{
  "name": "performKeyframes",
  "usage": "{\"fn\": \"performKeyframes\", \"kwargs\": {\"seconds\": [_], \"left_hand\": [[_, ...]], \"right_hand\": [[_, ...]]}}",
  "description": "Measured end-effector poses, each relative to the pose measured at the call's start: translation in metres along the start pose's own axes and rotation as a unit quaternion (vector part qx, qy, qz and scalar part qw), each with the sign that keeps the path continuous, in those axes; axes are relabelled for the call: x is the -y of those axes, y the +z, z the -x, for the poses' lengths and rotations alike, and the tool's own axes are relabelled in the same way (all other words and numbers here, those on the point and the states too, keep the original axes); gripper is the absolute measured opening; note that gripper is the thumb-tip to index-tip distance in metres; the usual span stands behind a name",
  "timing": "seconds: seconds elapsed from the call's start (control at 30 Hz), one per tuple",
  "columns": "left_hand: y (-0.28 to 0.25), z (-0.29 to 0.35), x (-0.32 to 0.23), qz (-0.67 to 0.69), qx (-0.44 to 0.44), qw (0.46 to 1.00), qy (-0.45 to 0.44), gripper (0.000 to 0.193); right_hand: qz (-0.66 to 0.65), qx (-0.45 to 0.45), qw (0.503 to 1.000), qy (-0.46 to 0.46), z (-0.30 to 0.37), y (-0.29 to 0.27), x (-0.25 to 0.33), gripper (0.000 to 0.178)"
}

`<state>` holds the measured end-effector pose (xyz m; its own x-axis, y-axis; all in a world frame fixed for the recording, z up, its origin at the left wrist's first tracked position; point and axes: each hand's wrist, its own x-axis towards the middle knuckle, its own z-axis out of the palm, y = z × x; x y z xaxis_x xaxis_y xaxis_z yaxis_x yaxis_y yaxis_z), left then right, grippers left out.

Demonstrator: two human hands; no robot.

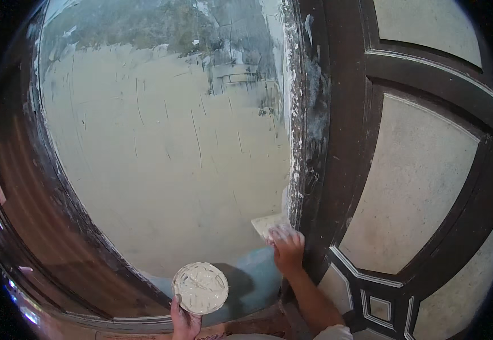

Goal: The person applies white putty to a wall surface using a plastic spreader while holding a small bucket containing the mixture.

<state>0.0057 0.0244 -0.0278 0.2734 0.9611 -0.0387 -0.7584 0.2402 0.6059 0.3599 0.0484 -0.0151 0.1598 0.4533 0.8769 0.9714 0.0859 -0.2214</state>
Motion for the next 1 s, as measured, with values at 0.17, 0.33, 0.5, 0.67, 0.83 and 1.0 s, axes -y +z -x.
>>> {"fn": "performKeyframes", "kwargs": {"seconds": [0.17, 0.33, 0.5, 0.67, 0.83, 1.0], "left_hand": [[0.015, 0.000, 0.018, -0.019, 0.012, 0.999, -0.025, 0.059], [0.021, 0.004, 0.035, 0.002, -0.009, 1.000, -0.020, 0.058], [0.012, 0.015, 0.035, -0.032, -0.022, 0.999, -0.001, 0.058], [0.008, 0.024, 0.027, -0.061, -0.043, 0.997, 0.019, 0.059], [0.003, 0.020, 0.030, -0.055, -0.031, 0.998, 0.023, 0.059], [0.028, 0.024, 0.037, -0.060, -0.039, 0.997, -0.007, 0.058]], "right_hand": [[0.070, -0.153, 0.976, -0.135, -0.188, -0.063, 0.021, 0.044], [0.093, -0.191, 0.962, -0.169, -0.292, -0.070, 0.052, 0.050], [0.127, -0.089, 0.985, -0.070, -0.147, 0.012, 0.036, 0.048], [0.115, 0.099, 0.988, -0.032, 0.068, 0.059, 0.022, 0.043], [0.019, 0.111, 0.993, -0.032, 0.096, 0.043, 0.010, 0.042], [0.019, -0.087, 0.985, -0.149, -0.097, -0.019, 0.047, 0.044]]}}
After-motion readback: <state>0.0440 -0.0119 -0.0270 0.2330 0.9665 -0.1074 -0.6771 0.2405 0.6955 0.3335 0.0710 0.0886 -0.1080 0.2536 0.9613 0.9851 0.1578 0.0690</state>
